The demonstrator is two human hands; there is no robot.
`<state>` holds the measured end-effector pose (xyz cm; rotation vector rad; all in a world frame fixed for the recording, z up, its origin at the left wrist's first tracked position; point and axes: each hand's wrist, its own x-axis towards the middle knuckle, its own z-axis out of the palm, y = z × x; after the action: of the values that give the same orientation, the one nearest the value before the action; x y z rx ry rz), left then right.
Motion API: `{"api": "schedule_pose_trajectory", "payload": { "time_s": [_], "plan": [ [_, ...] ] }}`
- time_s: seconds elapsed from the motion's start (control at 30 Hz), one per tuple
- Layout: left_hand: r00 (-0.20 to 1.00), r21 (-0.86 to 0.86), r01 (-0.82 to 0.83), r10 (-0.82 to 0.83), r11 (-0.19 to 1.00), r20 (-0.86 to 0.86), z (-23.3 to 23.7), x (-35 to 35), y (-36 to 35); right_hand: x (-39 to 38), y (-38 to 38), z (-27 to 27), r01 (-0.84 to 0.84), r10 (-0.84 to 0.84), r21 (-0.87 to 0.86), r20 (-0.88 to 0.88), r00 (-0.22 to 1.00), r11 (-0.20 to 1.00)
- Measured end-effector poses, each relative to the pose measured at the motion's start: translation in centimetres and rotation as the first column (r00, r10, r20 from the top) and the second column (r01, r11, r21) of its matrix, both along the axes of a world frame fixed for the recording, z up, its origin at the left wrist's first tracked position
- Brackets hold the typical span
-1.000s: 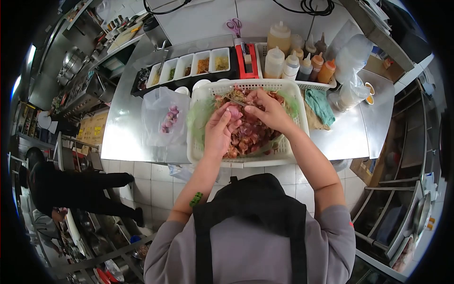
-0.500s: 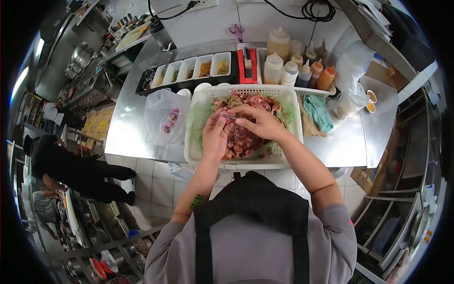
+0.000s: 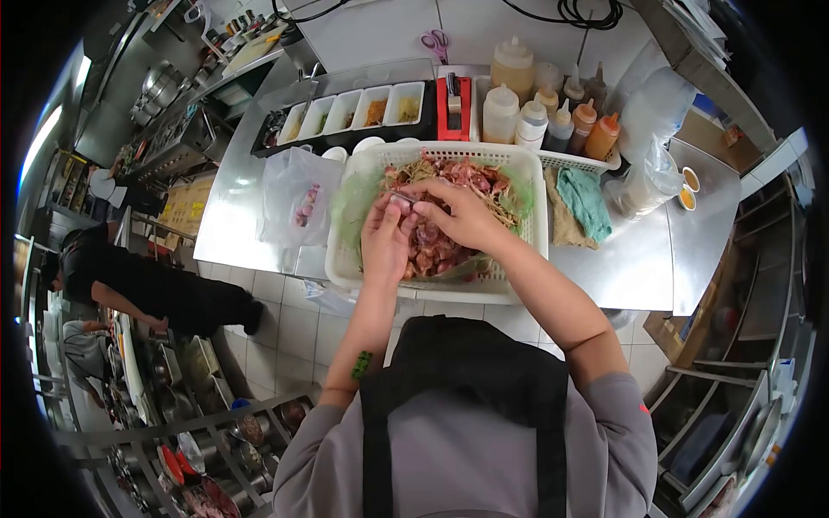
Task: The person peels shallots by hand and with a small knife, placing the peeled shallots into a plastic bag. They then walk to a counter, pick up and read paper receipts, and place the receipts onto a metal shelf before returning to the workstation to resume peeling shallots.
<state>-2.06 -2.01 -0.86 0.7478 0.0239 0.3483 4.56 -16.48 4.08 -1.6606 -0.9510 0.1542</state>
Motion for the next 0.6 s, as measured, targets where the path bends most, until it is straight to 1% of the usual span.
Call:
{"api": "schedule_pose_trajectory", "payload": {
  "time_s": [0.03, 0.07, 0.13, 0.23, 0.3, 0.37, 0.43, 0.5, 0.53, 0.6],
  "plan": [
    [1.0, -0.036, 0.004, -0.003, 0.999, 0.024, 0.04, 0.17, -0.06, -0.11, -0.07, 0.04, -0.006, 0.006, -0.002, 0.002, 1.0, 1.0],
    [1.0, -0.037, -0.003, 0.004, 0.999, 0.029, 0.1, 0.33, -0.09, -0.2, -0.14, 0.09, -0.023, 0.023, 0.001, -0.009, 1.0, 1.0],
    [0.999, -0.041, -0.029, 0.028, 0.999, -0.018, 0.3, 0.36, -0.14, -0.4, -0.16, 0.22, -0.045, 0.045, 0.007, -0.018, 0.999, 0.999],
    [0.999, -0.017, -0.021, 0.02, 1.0, -0.041, 0.48, 0.52, -0.08, -0.48, -0.26, 0.57, -0.027, 0.027, 0.002, -0.026, 0.999, 1.0],
    [0.999, -0.02, -0.019, 0.018, 1.0, -0.048, 0.57, 0.57, -0.15, -0.39, -0.21, 0.37, -0.024, 0.024, -0.001, 0.023, 0.999, 1.0],
    [0.998, -0.024, -0.025, 0.023, 0.999, -0.063, 0.53, 0.59, -0.01, -0.39, -0.02, 0.36, -0.016, 0.016, 0.022, 0.024, 1.0, 1.0],
    [1.0, 0.0, 0.011, -0.011, 1.0, -0.02, 0.24, 0.47, -0.07, -0.51, 0.17, 0.11, -0.011, 0.01, 0.038, 0.016, 1.0, 0.999],
    [1.0, -0.03, 0.002, -0.003, 1.0, -0.025, 0.2, 0.34, -0.23, -0.65, 0.44, -0.07, 0.047, -0.049, 0.015, 0.105, 0.993, 0.999],
    [1.0, -0.054, -0.004, 0.003, 0.999, -0.017, 0.33, 0.4, -0.26, -0.7, 0.4, 0.03, 0.05, -0.051, 0.014, 0.102, 0.993, 0.999],
    [1.0, -0.043, 0.015, -0.015, 0.999, -0.019, 0.32, 0.51, -0.12, -0.66, 0.35, 0.41, 0.037, -0.039, 0.033, 0.036, 0.999, 0.999]
  ]
}}
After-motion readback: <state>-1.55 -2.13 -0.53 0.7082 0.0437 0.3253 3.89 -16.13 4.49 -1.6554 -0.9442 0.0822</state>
